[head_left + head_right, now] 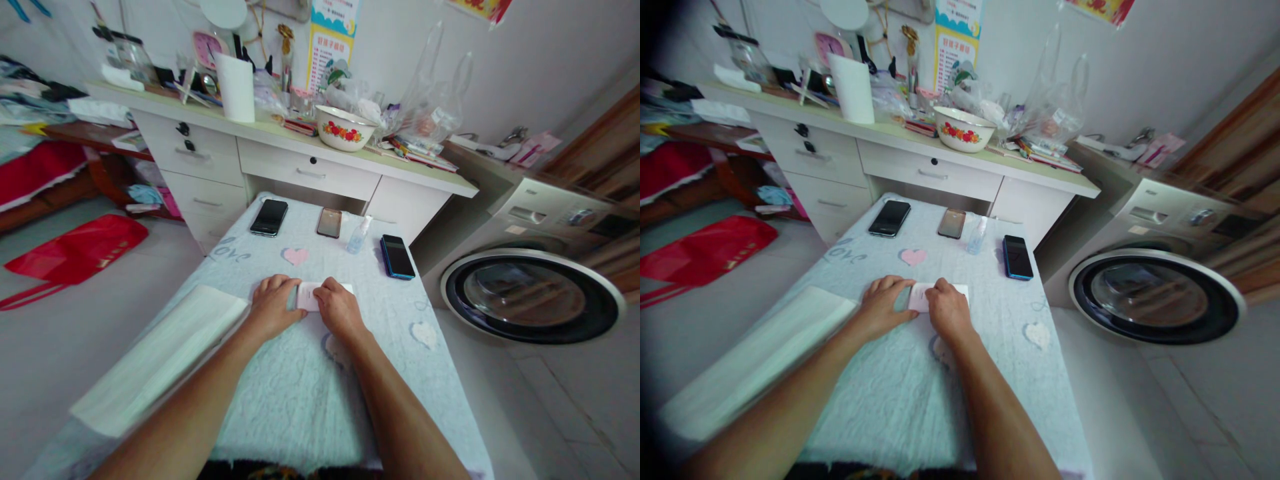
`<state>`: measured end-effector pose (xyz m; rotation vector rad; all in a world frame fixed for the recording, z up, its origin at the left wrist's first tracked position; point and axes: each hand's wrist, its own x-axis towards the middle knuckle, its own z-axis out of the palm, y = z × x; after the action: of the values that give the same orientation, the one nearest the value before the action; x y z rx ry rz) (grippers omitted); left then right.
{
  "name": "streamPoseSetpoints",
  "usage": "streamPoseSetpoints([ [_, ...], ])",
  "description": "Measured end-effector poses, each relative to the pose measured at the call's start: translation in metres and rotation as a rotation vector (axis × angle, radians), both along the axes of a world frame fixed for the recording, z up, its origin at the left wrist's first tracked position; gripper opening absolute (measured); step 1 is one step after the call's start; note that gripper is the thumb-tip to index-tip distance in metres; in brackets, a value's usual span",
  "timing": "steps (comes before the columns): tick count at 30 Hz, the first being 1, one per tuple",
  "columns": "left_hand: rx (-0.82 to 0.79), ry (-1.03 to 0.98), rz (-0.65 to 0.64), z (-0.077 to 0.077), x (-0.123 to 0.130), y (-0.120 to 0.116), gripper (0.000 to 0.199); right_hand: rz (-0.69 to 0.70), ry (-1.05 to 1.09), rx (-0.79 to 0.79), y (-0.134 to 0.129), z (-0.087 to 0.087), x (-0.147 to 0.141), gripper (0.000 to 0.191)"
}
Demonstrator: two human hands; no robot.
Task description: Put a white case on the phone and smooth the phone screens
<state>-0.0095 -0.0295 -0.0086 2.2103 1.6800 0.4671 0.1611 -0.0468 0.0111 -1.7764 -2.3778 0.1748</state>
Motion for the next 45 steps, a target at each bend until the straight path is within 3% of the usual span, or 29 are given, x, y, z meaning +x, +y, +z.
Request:
streamPoseSetpoints([
  [7,0.014,-0.005,-0.016,-0.005,-0.003,0.001,0.057,-0.176,0.033,0.007,0.007,-0.001,0.020,0.029],
  [18,0.003,-0.010,-0.008,-0.001,-0.002,0.000,0.059,-0.309,0.065,0.050,0.005,-0.005,0.050,0.025],
  [22,0.017,-0.018,-0.017,-0.002,-0.002,-0.001,0.066,-0.330,0.086,0.056,0.003,-0.002,0.056,0.025],
  [29,0.010,-0.006,-0.029,0.000,-0.001,0.000,0.056,-0.370,0.108,0.049,0.000,0.005,0.060,0.024],
  [45,0.078,-0.097,-0.154,0.000,-0.002,0.004,0.046,-0.326,0.148,0.045,0.000,0.006,0.059,0.022],
])
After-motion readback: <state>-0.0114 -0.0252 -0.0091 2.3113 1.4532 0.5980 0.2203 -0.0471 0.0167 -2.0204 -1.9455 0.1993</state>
